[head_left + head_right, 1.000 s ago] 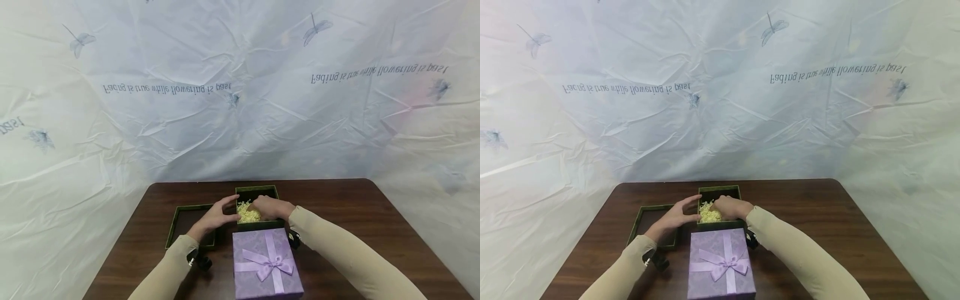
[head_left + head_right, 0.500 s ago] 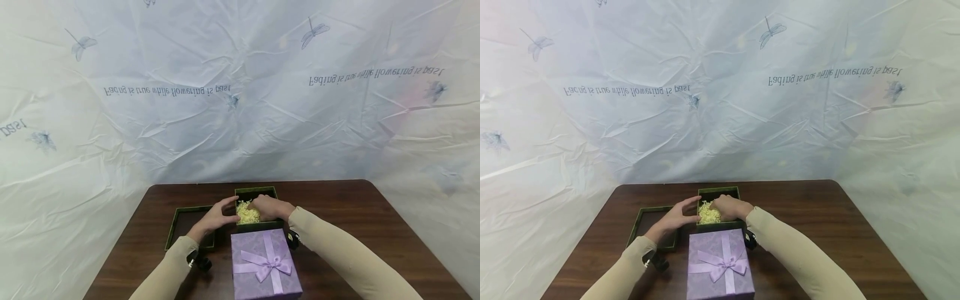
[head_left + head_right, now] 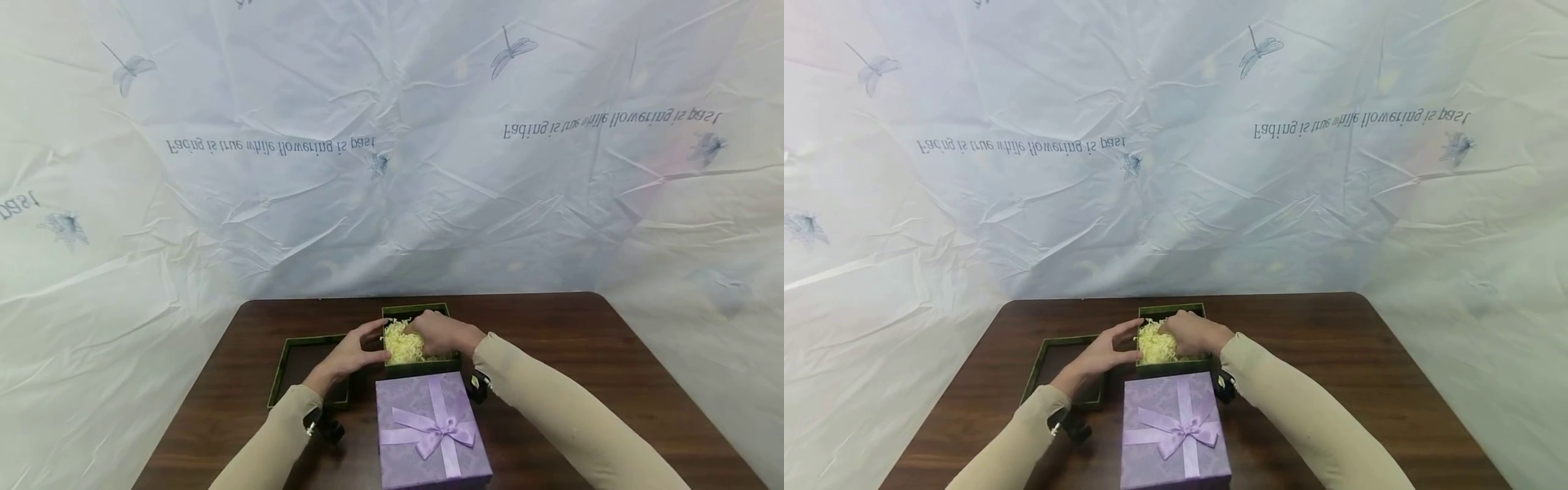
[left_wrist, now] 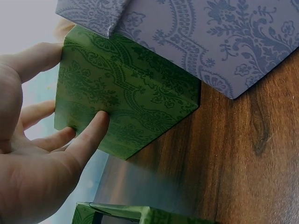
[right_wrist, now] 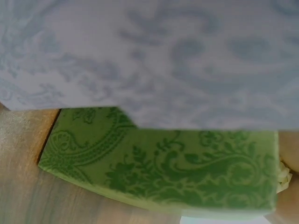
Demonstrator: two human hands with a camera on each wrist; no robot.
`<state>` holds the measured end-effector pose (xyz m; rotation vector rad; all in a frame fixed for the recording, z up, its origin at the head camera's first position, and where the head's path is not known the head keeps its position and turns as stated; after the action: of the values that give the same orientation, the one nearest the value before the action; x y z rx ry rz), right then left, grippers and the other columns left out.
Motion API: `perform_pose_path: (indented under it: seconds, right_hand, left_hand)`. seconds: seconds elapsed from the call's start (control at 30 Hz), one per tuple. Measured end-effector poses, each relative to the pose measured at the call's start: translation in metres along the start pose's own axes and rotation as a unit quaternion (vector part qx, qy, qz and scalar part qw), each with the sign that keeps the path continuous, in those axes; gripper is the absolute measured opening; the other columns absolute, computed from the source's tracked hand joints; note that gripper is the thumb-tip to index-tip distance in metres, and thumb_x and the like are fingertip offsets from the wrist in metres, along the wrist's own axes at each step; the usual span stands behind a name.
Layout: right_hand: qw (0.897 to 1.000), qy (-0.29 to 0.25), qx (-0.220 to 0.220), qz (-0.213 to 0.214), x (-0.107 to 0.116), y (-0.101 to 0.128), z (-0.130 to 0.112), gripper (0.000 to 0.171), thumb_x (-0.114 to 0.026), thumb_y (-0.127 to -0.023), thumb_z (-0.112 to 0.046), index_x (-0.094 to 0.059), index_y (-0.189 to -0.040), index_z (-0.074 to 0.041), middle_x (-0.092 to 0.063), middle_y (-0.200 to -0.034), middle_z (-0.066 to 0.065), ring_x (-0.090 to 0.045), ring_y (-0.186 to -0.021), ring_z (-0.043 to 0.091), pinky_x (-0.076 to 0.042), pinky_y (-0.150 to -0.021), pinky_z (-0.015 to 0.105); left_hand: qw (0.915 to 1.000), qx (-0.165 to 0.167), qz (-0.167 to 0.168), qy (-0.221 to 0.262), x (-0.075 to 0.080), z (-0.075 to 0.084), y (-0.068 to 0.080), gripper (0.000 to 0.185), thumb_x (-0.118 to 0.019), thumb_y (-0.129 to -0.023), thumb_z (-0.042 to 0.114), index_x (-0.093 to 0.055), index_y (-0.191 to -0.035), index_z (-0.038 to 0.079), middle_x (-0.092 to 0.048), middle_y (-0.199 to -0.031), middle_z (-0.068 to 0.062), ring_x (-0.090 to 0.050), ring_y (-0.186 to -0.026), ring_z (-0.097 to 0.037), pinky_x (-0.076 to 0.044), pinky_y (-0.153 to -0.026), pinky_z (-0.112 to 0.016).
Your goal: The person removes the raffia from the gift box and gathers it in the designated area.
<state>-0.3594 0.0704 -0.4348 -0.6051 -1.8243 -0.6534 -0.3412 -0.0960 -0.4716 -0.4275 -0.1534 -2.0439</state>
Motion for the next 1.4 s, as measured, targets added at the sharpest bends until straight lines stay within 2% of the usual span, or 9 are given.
perform_pose_path:
  seconds: [0.13, 0.4, 0.6, 0.7, 0.83, 0.93, 1.07, 1.23, 1.4]
  right_hand:
    - [1.000, -0.006, 0.002, 0.003, 0.005, 0.000, 0.000, 0.059, -0.068, -0.078, 0.008, -0.060, -0.134, -0.011, -0.066, -0.126, 0.009, -0.025, -0.044, 0.005, -0.036, -0.049, 0.021]
    - [1.000, -0.011, -0.012, 0.023, 0.009, -0.003, 0.008, 0.061, -0.065, -0.079, 0.007, -0.058, -0.136, -0.012, -0.068, -0.078, 0.015, -0.012, -0.045, 0.007, -0.023, -0.043, 0.023]
    - [0.999, -0.029, -0.013, 0.042, 0.015, -0.001, 0.010, 0.065, -0.065, -0.075, 0.008, -0.057, -0.137, -0.010, -0.044, -0.042, 0.003, -0.011, -0.043, 0.007, -0.021, -0.041, 0.022]
    - [0.998, -0.038, -0.016, 0.053, 0.020, 0.001, 0.010, 0.067, -0.065, -0.073, 0.009, -0.057, -0.137, -0.009, -0.035, -0.039, -0.006, -0.011, -0.043, 0.007, -0.021, -0.041, 0.022]
    - [0.997, -0.031, -0.013, 0.073, 0.025, 0.003, 0.010, 0.067, -0.067, -0.070, 0.007, -0.059, -0.135, -0.007, -0.050, -0.047, 0.003, -0.013, -0.045, 0.007, -0.024, -0.043, 0.022]
    - [0.996, -0.018, -0.011, 0.092, 0.029, 0.005, 0.011, 0.065, -0.070, -0.067, 0.004, -0.062, -0.131, -0.007, -0.071, -0.077, 0.009, -0.015, -0.047, 0.007, -0.030, -0.048, 0.023]
    - [0.995, -0.022, -0.019, 0.096, 0.031, 0.007, 0.013, 0.064, -0.072, -0.069, 0.003, -0.062, -0.131, -0.008, -0.068, -0.121, 0.008, -0.019, -0.048, 0.007, -0.039, -0.058, 0.025]
    - [0.994, -0.040, -0.035, 0.097, 0.034, 0.009, 0.017, 0.066, -0.072, -0.072, 0.003, -0.059, -0.135, -0.010, -0.062, -0.133, 0.009, -0.024, -0.045, 0.007, -0.039, -0.056, 0.026]
    - [0.992, -0.054, -0.032, 0.108, 0.042, 0.014, 0.017, 0.068, -0.069, -0.071, 0.004, -0.057, -0.137, -0.009, -0.060, -0.134, 0.011, -0.024, -0.044, 0.007, -0.037, -0.051, 0.023]
  left_hand:
    - [1.0000, -0.002, -0.001, 0.005, 0.002, 0.000, -0.001, 0.074, -0.074, -0.088, 0.018, -0.037, -0.151, 0.010, -0.033, -0.155, -0.018, -0.035, -0.140, -0.039, -0.038, -0.106, -0.057]
    - [0.9999, 0.001, 0.002, 0.016, 0.005, 0.000, -0.004, 0.076, -0.075, -0.087, 0.015, -0.035, -0.150, 0.006, -0.034, -0.154, -0.020, -0.040, -0.137, -0.040, -0.044, -0.103, -0.051]
    - [0.9999, 0.009, 0.012, 0.006, 0.005, -0.002, -0.003, 0.075, -0.074, -0.087, 0.012, -0.034, -0.150, 0.000, -0.033, -0.153, -0.024, -0.039, -0.136, -0.043, -0.045, -0.102, -0.053]
    - [0.9998, 0.011, 0.016, -0.005, 0.005, -0.002, -0.002, 0.075, -0.073, -0.088, 0.013, -0.034, -0.149, -0.002, -0.033, -0.152, -0.026, -0.039, -0.135, -0.045, -0.043, -0.102, -0.055]
    - [0.9995, 0.021, 0.019, -0.011, 0.004, -0.001, -0.001, 0.077, -0.074, -0.087, 0.017, -0.033, -0.149, -0.002, -0.033, -0.152, -0.025, -0.040, -0.134, -0.045, -0.043, -0.102, -0.056]
    - [0.9995, 0.025, 0.018, -0.008, 0.003, -0.001, -0.001, 0.078, -0.075, -0.087, 0.019, -0.033, -0.150, 0.000, -0.032, -0.153, -0.024, -0.041, -0.134, -0.044, -0.043, -0.102, -0.056]
    - [0.9997, 0.018, 0.015, -0.003, 0.002, 0.005, 0.001, 0.078, -0.075, -0.087, 0.019, -0.032, -0.150, 0.001, -0.032, -0.153, -0.024, -0.042, -0.133, -0.043, -0.045, -0.101, -0.053]
    - [0.9999, 0.005, 0.007, 0.008, 0.002, 0.011, 0.002, 0.078, -0.075, -0.087, 0.017, -0.032, -0.150, -0.001, -0.034, -0.151, -0.026, -0.040, -0.134, -0.046, -0.044, -0.101, -0.056]
    - [0.9997, -0.012, 0.016, -0.013, 0.002, -0.001, -0.001, 0.083, -0.078, -0.084, 0.028, -0.035, -0.149, 0.001, -0.039, -0.149, -0.024, -0.044, -0.131, -0.042, -0.047, -0.098, -0.052]
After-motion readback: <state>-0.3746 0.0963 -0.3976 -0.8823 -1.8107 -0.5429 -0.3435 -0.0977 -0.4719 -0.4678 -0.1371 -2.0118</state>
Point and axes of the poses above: each hand's wrist, its own y-axis away from the middle knuckle, its own x-axis out of the back of the hand, z = x × y, the point moved 6 cm from there along -y, towards the middle knuckle
